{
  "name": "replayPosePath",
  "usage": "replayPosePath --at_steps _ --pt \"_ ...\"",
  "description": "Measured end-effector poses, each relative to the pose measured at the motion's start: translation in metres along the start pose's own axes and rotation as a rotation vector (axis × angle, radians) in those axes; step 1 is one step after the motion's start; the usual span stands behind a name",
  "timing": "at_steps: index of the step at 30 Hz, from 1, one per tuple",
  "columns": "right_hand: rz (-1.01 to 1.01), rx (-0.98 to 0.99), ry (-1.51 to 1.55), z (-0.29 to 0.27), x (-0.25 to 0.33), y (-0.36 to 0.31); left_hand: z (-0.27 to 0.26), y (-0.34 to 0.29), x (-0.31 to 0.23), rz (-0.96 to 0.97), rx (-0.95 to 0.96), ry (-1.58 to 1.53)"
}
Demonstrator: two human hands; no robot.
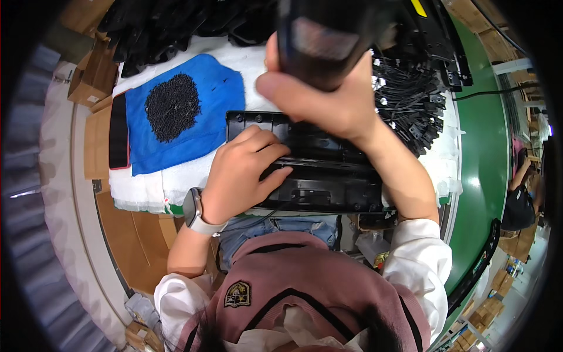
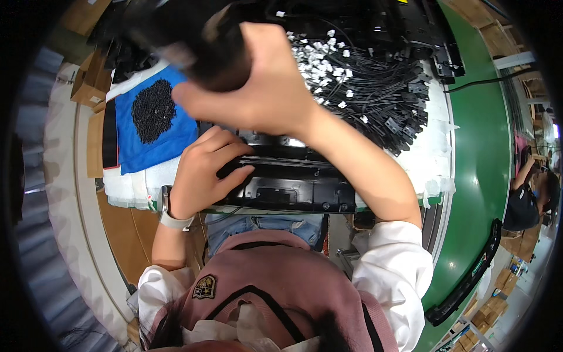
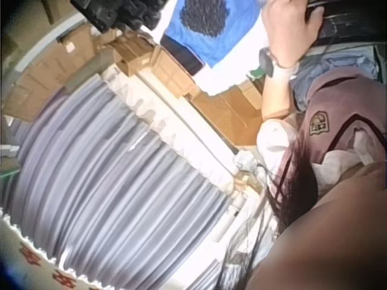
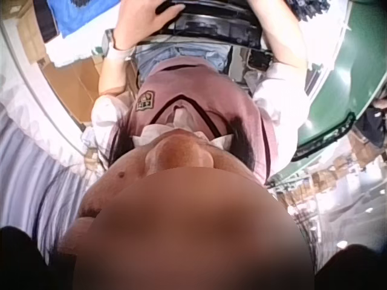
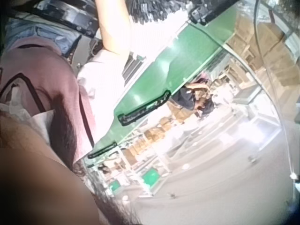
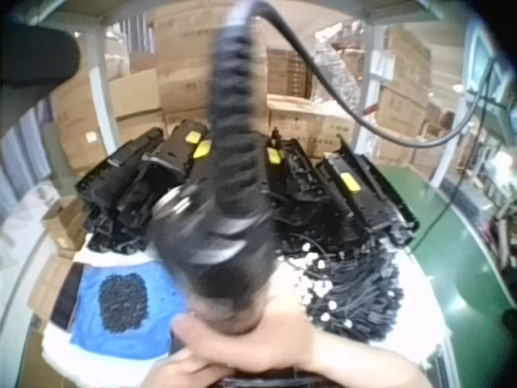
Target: Assemble small components and screws into black plastic housings using an electric screwdriver.
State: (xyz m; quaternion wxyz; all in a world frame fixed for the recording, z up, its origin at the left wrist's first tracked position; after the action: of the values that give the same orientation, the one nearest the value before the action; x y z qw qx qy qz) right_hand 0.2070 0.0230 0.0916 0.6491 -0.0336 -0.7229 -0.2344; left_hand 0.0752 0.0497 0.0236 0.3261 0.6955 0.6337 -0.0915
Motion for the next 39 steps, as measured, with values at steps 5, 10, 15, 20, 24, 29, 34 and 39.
replayPosePath --at_steps 5,10,15,20,24,29,34,39 --pt "-0.140 0.034 -0.031 -0.001 0.017 -0.006 0.000 0.017 -0.018 0.139 0.091 0.144" --pt "-0.161 -0.016 0.150 -0.047 0.055 -0.008 -0.001 0.017 -0.030 0.266 0.163 0.266" --pt "-0.220 0.113 0.529 -0.089 0.104 -0.033 -0.039 0.024 -0.058 0.348 -0.037 0.464" --pt "-0.401 0.189 0.724 -0.110 0.116 -0.048 -0.072 0.032 -0.052 0.235 -0.240 0.605" --pt "-0.409 0.187 0.696 -0.119 0.120 -0.049 -0.092 0.030 -0.021 0.076 -0.458 0.382" --pt "-0.413 0.200 0.677 -0.123 0.122 -0.049 -0.090 0.007 -0.016 -0.105 -0.414 0.246" --pt "-0.388 0.287 0.670 -0.116 0.132 -0.058 -0.094 -0.031 -0.030 -0.134 -0.458 0.356" --pt "-0.221 0.171 0.528 -0.134 0.129 -0.074 -0.119 -0.099 -0.036 -0.069 -0.636 0.430"
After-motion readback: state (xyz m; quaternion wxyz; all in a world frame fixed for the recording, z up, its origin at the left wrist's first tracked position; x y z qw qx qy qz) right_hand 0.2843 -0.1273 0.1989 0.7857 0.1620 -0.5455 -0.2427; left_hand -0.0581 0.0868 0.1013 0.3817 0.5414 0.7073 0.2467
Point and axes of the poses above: each hand's wrist, its own y-axis towards the middle knuckle, its own z-axis out of the palm, x = y × z, the point moved 6 cm from there along y, towards the middle knuckle, and after that the axes turned 9 degrees about z, right-handed, at the moved point
